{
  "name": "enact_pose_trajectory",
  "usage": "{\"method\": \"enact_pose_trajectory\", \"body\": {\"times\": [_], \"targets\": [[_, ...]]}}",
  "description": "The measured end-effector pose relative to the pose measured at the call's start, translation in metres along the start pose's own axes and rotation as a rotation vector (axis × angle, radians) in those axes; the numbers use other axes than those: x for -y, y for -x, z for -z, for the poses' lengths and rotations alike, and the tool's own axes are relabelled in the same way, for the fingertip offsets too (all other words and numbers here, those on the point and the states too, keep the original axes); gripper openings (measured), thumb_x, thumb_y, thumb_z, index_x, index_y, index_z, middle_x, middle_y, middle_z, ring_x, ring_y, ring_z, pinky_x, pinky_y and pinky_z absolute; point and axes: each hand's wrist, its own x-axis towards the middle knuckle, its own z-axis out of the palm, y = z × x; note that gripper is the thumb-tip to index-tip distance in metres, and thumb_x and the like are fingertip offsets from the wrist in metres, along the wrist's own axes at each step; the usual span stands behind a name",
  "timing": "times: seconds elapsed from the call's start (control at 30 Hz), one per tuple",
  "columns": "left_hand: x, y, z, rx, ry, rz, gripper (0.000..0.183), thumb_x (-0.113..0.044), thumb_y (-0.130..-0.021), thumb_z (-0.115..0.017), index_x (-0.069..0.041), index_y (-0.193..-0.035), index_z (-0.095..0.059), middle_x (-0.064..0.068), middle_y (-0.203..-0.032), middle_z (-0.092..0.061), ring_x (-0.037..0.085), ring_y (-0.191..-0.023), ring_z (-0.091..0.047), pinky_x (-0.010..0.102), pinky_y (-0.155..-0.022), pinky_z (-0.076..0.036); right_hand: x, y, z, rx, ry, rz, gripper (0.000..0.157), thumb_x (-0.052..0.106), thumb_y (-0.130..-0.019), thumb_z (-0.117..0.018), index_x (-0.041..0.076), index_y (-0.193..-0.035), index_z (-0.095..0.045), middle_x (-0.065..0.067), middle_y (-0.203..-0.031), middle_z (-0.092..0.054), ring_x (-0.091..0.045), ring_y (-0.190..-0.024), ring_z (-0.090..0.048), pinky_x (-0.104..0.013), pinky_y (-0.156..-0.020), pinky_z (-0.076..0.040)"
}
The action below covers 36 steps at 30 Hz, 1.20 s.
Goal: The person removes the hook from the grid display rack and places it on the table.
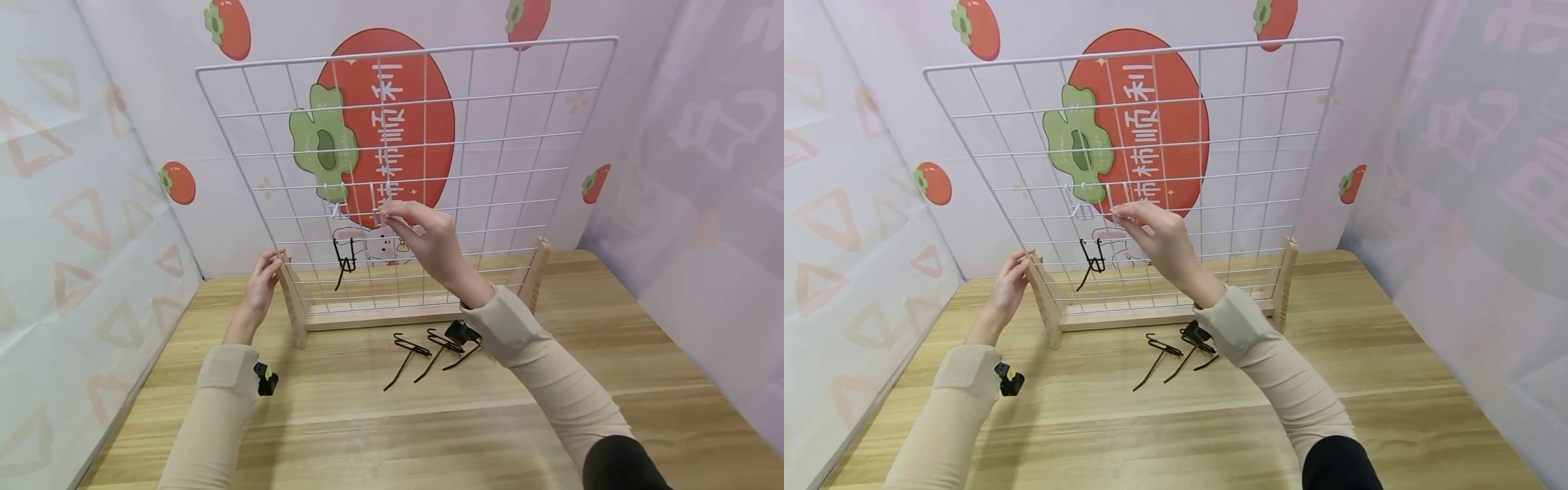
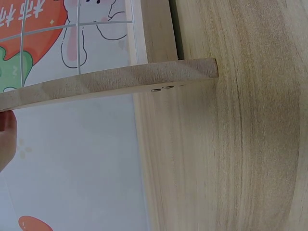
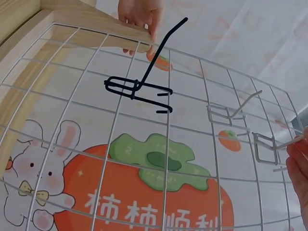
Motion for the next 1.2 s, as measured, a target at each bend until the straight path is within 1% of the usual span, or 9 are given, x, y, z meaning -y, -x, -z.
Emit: {"method": "enact_pose_trajectory", "body": {"times": [0.1,0.23,0.43,0.53,0.9,1.2], "targets": [[0.000,0.000,0.000,-0.005,0.002,0.004,0.017,-0.012,-0.097,-0.032,-0.016,-0.109,-0.044,-0.002,-0.104,-0.045,0.006,-0.100,-0.043,0.022,-0.092,-0.025,0.002,0.003,0.002,0.002,0.002,0.011,0.019,-0.014,-0.070,-0.065,-0.007,-0.088,-0.063,-0.017,-0.088,-0.065,-0.023,-0.083,-0.063,-0.027,-0.076,-0.048],[0.000,-0.001,0.000,-0.005,0.002,0.003,0.018,-0.012,-0.097,-0.032,-0.014,-0.110,-0.043,-0.004,-0.103,-0.045,0.006,-0.100,-0.043,0.021,-0.091,-0.025,0.004,0.009,0.006,0.020,0.002,0.001,0.019,-0.012,-0.071,-0.065,-0.007,-0.090,-0.064,-0.017,-0.089,-0.065,-0.023,-0.084,-0.063,-0.026,-0.078,-0.047],[0.000,0.000,0.000,-0.005,0.005,0.003,0.018,-0.012,-0.097,-0.032,-0.017,-0.107,-0.045,-0.004,-0.102,-0.045,0.007,-0.100,-0.043,0.021,-0.090,-0.026,0.007,0.018,0.009,0.026,-0.012,-0.013,0.021,-0.014,-0.069,-0.066,-0.008,-0.089,-0.064,-0.018,-0.089,-0.065,-0.025,-0.085,-0.062,-0.026,-0.078,-0.048],[0.000,0.000,0.000,-0.001,0.000,0.007,0.018,-0.013,-0.097,-0.032,-0.019,-0.106,-0.046,-0.004,-0.102,-0.045,0.008,-0.101,-0.042,0.021,-0.091,-0.026,0.009,0.021,0.011,0.032,-0.014,-0.017,0.021,-0.014,-0.069,-0.066,-0.007,-0.089,-0.064,-0.017,-0.089,-0.065,-0.025,-0.084,-0.062,-0.026,-0.077,-0.048],[0.000,-0.001,0.000,-0.001,0.000,0.004,0.018,-0.013,-0.097,-0.032,-0.020,-0.106,-0.046,-0.003,-0.101,-0.044,0.008,-0.100,-0.042,0.020,-0.091,-0.026,0.017,0.039,0.020,0.070,0.016,-0.016,0.027,-0.017,-0.064,-0.067,-0.006,-0.088,-0.065,-0.016,-0.088,-0.066,-0.025,-0.083,-0.063,-0.027,-0.077,-0.048],[-0.001,-0.001,0.000,-0.009,0.007,0.010,0.018,-0.012,-0.097,-0.032,-0.019,-0.107,-0.045,-0.003,-0.102,-0.043,0.008,-0.102,-0.042,0.021,-0.092,-0.025,0.017,0.055,0.026,0.112,0.000,-0.016,0.029,-0.020,-0.062,-0.067,-0.007,-0.087,-0.064,-0.016,-0.086,-0.066,-0.025,-0.080,-0.063,-0.025,-0.075,-0.049]]}}
